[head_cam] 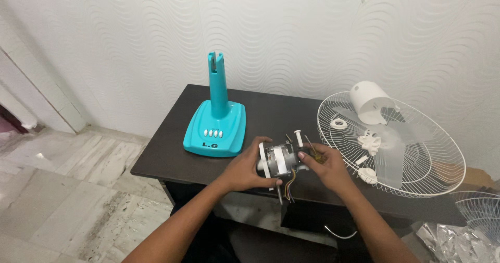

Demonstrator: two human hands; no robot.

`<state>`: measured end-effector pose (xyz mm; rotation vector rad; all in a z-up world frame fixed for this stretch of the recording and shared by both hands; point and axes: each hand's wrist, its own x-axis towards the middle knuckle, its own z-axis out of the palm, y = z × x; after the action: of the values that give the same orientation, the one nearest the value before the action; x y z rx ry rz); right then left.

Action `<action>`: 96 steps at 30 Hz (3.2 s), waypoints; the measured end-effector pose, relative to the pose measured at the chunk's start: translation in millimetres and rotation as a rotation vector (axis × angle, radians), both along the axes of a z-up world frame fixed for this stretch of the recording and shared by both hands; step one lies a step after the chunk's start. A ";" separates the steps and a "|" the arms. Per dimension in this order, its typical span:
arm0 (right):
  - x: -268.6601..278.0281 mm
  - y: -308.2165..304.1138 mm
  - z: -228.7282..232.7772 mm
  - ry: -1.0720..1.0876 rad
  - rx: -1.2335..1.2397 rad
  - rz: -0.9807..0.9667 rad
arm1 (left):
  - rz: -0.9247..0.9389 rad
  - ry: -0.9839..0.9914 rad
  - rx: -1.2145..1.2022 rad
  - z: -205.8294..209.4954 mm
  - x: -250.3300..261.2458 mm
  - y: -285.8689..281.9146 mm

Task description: The person assembles an electric fan on a table. They attach the motor housing to the fan head, secure it with a screwdriver, and then attach the fan base to the assembled head.

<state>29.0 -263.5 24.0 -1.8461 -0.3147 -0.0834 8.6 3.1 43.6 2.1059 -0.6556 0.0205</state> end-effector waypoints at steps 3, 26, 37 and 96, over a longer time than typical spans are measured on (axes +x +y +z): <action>2.4 0.2 4.8 -0.078 0.084 0.076 | 0.055 -0.220 0.029 4.8 4.8 3.3; -17.4 3.0 54.9 -0.097 -0.125 0.138 | 0.143 -0.886 -0.054 -30.5 19.3 -5.5; -16.7 4.1 59.0 -0.062 -0.108 0.170 | 0.155 -0.889 -0.045 -31.7 19.0 -6.0; -13.0 22.9 -11.1 -0.741 -0.688 -0.409 | 0.262 -0.613 -0.329 -34.5 25.6 -1.3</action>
<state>16.1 -240.6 13.0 -2.4876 -0.5099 -1.0698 34.2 1.7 9.1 1.8401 -0.6638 0.8879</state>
